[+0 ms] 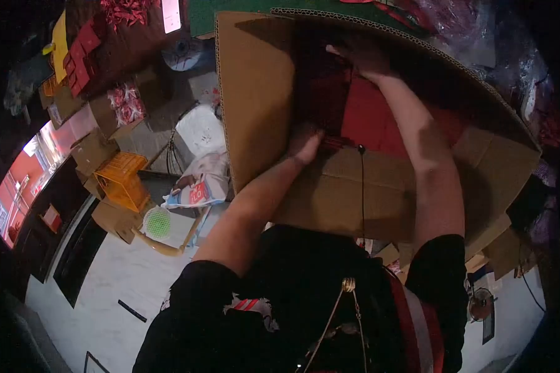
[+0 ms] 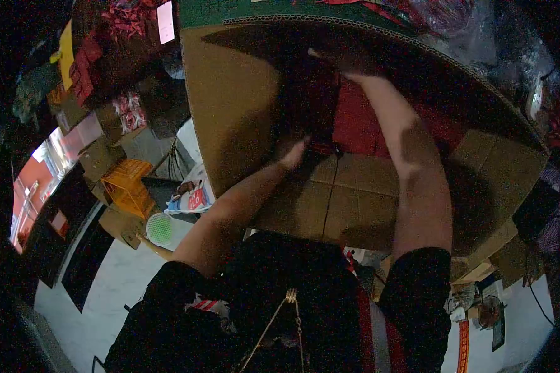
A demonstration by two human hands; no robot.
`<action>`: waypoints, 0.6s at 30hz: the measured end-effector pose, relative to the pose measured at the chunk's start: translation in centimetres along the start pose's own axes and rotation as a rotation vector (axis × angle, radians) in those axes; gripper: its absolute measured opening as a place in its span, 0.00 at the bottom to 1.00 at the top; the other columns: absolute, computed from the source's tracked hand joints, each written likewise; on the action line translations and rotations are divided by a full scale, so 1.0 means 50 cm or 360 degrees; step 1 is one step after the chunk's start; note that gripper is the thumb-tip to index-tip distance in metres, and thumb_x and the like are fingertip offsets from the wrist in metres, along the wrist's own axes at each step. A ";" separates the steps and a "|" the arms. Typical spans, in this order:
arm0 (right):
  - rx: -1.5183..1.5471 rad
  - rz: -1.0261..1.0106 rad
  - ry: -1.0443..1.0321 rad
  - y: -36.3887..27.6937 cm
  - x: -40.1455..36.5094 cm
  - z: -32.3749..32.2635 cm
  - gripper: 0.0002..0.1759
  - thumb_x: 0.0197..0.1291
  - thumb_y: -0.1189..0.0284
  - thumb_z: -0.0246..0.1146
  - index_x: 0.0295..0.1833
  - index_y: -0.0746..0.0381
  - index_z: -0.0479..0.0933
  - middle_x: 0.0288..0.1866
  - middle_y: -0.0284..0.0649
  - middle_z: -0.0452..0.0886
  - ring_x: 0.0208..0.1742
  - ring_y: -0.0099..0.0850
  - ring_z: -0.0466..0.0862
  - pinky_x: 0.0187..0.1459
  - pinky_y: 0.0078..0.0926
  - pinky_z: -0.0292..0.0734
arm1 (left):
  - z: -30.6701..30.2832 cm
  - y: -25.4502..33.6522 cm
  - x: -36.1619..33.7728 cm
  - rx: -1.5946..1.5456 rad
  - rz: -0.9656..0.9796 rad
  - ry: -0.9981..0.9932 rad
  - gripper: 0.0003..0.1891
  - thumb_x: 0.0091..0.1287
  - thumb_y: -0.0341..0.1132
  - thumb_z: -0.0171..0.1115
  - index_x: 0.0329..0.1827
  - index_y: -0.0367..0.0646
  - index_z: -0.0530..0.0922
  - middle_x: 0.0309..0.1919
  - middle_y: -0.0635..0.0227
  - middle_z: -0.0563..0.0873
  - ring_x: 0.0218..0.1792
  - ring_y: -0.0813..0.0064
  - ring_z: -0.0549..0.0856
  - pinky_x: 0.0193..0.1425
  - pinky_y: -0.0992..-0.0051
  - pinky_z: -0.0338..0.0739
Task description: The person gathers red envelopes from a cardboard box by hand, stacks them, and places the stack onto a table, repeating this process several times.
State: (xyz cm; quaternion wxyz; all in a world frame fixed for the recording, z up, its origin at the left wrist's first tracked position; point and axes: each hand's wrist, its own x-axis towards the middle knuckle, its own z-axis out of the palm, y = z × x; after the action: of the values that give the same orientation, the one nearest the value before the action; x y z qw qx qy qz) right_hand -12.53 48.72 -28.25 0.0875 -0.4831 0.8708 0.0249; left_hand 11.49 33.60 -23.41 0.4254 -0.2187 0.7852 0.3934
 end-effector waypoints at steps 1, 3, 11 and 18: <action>-0.0055 -0.0054 -0.0009 -0.003 0.003 -0.019 0.24 0.69 0.62 0.55 0.68 0.55 0.67 0.65 0.43 0.71 0.66 0.45 0.69 0.68 0.42 0.63 | -0.025 0.041 -0.002 0.0000 0.0000 -0.0002 0.23 0.67 0.46 0.48 0.54 0.36 0.77 0.55 0.47 0.78 0.57 0.48 0.75 0.62 0.58 0.68; 0.0913 0.0276 -0.0073 -0.004 0.021 -0.025 0.24 0.69 0.60 0.55 0.68 0.55 0.68 0.65 0.43 0.72 0.65 0.45 0.71 0.67 0.42 0.63 | -0.078 0.135 -0.003 0.0074 -0.0708 -0.0372 0.24 0.67 0.46 0.48 0.57 0.37 0.76 0.57 0.46 0.77 0.58 0.47 0.74 0.63 0.57 0.66; 0.0784 0.0272 0.0458 0.008 0.007 0.066 0.28 0.63 0.50 0.59 0.62 0.56 0.73 0.62 0.44 0.74 0.61 0.44 0.74 0.66 0.42 0.66 | 0.001 -0.001 0.034 0.0490 -0.0226 -0.0368 0.26 0.69 0.47 0.46 0.63 0.38 0.72 0.64 0.48 0.72 0.64 0.51 0.70 0.69 0.60 0.63; 0.0406 0.0132 0.0354 -0.017 0.022 0.083 0.29 0.63 0.48 0.59 0.63 0.54 0.72 0.65 0.43 0.72 0.63 0.44 0.73 0.66 0.41 0.66 | 0.053 -0.061 0.041 0.0238 0.0249 0.0054 0.20 0.68 0.42 0.47 0.54 0.37 0.76 0.54 0.47 0.77 0.56 0.48 0.74 0.62 0.57 0.68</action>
State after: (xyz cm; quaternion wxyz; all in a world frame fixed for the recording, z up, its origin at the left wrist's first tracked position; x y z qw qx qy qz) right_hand -11.83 47.89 -32.50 0.0501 -0.4317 0.8903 -0.1359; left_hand 13.76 33.89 -27.34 0.3951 -0.1312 0.8341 0.3618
